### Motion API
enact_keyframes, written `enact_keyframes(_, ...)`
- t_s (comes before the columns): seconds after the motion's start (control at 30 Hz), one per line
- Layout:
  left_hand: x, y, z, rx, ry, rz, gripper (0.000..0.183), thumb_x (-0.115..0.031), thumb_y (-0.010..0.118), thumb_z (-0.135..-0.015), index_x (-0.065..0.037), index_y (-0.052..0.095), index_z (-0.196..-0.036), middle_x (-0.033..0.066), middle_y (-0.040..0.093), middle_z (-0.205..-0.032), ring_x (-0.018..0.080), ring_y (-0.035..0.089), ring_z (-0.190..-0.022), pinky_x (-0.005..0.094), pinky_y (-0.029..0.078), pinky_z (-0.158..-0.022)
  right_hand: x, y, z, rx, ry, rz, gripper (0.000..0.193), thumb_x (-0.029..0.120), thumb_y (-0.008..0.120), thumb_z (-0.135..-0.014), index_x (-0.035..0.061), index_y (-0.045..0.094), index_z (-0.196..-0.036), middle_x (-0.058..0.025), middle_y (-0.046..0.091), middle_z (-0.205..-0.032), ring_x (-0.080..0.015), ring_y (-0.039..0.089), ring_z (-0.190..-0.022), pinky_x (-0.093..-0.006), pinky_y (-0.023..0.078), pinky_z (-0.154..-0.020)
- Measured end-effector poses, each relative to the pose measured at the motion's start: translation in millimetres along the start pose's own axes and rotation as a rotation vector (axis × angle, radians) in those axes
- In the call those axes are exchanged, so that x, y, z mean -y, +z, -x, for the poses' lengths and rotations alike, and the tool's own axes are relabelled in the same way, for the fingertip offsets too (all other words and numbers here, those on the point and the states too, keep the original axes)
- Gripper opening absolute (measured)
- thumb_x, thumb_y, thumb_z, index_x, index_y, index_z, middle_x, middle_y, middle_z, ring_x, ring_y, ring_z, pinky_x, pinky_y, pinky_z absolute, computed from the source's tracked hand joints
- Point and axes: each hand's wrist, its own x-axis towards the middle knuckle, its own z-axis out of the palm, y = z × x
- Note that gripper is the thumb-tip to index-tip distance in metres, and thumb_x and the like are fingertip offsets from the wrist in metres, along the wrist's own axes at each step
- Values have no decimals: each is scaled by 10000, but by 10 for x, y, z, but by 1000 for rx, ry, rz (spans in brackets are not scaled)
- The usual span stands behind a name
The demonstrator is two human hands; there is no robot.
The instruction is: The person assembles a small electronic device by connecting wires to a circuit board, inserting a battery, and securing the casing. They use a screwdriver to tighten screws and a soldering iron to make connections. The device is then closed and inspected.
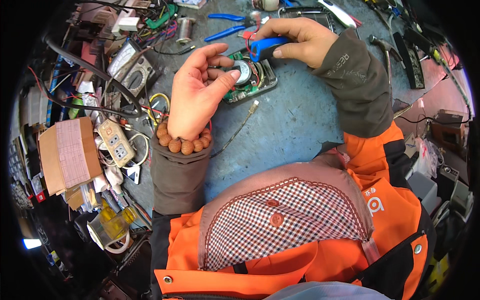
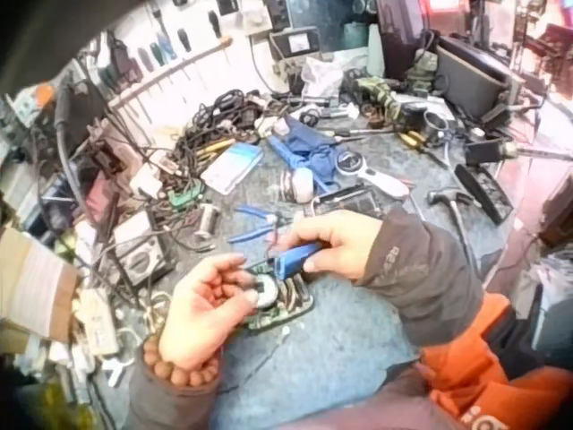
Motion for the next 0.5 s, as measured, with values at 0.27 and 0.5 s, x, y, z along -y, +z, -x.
enact_keyframes(0.27,184,184,30,96,166,-338,249,-20,796,-922,1,735,-1163,53,740,-973,94,668,-830,249,540,-740,-13,76,-30,25,-166,389,383,-102,643,-884,39,710,-1234,-108,630,-1191,-280,629,-1134,-367,498,-1018)
enact_keyframes(0.5,178,291,27,13,334,-524,133,-29,801,-896,-1,785,-1025,132,744,-906,206,722,-761,310,560,-688,-49,243,-65,-118,-236,502,520,-122,661,-859,73,662,-1341,-113,628,-1221,-294,635,-1137,-365,525,-982)
